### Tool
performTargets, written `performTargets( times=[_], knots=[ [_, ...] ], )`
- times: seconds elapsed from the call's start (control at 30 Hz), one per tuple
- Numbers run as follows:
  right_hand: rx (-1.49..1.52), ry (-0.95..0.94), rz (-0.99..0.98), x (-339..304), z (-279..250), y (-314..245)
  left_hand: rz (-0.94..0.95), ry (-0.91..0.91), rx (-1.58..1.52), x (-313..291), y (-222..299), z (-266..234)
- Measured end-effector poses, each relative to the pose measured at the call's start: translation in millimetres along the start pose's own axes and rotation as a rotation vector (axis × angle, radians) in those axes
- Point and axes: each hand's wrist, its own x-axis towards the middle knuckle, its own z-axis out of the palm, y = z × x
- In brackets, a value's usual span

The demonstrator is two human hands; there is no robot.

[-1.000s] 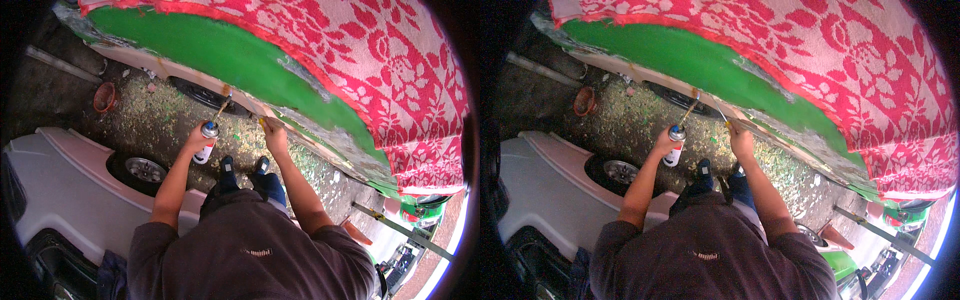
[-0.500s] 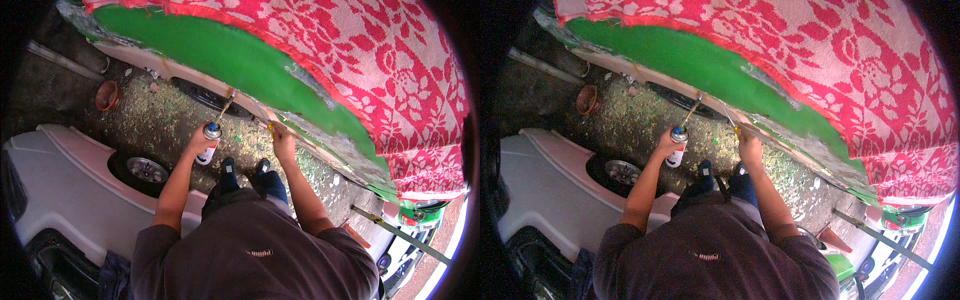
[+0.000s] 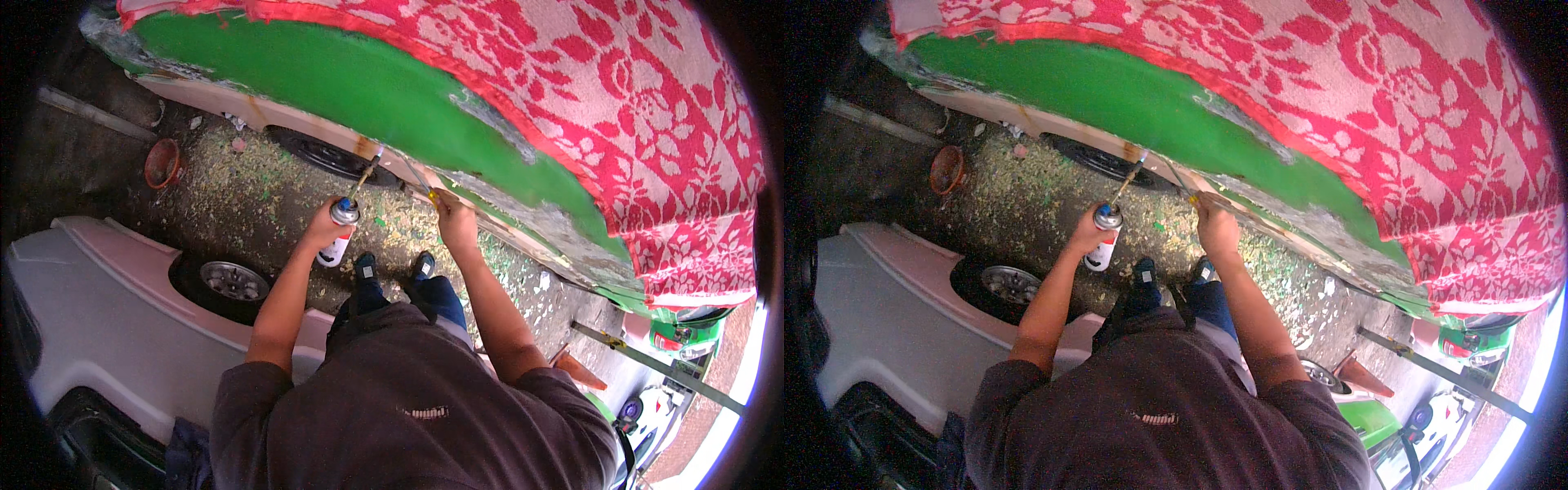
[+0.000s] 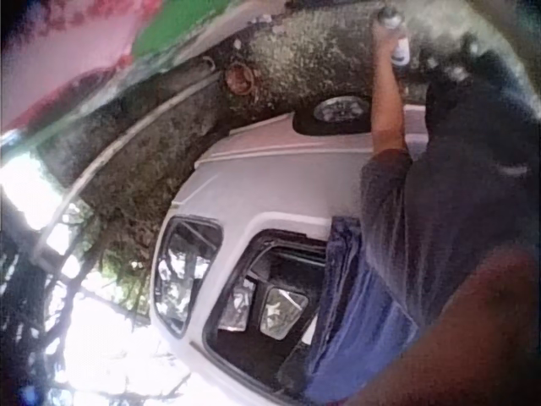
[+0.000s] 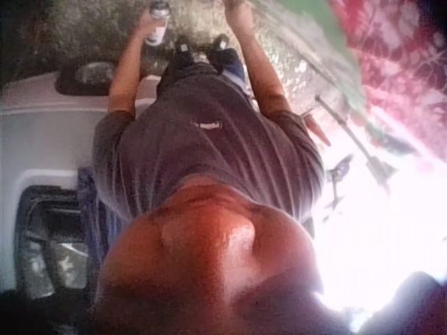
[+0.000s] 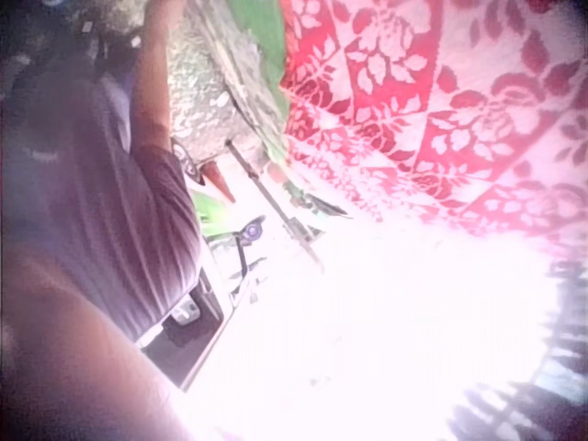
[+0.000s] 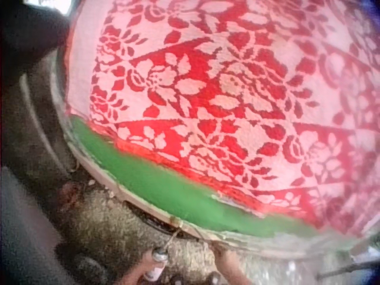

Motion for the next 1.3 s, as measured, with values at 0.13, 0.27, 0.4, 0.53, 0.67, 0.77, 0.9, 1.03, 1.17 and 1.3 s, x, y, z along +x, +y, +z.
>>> performTargets(
  times=[0.13,0.27,0.4,0.53,0.67,0.77,0.9,1.03,1.17,1.3],
  knots=[
    [0.043,-0.051,0.043,-10,-15,-9,-0.024,0.014,0.03,1,-6,-3],
    [0.07,-0.031,0.033,-9,2,0,-0.015,-0.005,0.012,-2,-6,-4],
    [0.055,-0.007,-0.003,-1,12,-1,-0.018,0.029,0.015,-11,-7,1],
    [0.18,0.03,-0.025,-9,3,1,0.012,0.048,0.096,-13,-7,-10],
    [0.065,0.013,-0.047,12,33,-8,-0.049,-0.027,-0.006,-5,-2,-8],
    [0.184,0.048,-0.09,10,28,-12,-0.01,0.062,0.143,-9,9,-14],
    [0.289,-0.001,-0.047,3,7,-9,0.041,0.055,0.071,-4,6,-17],
    [0.2,0.011,-0.007,-4,2,9,-0.005,0.072,0.169,-2,10,-15],
    [0.148,-0.043,0.109,-4,-7,13,0.032,0.034,0.085,2,4,-7],
    [0.145,0.054,-0.029,-11,-12,10,0.037,0.019,0.077,7,-8,-6]
  ],
)
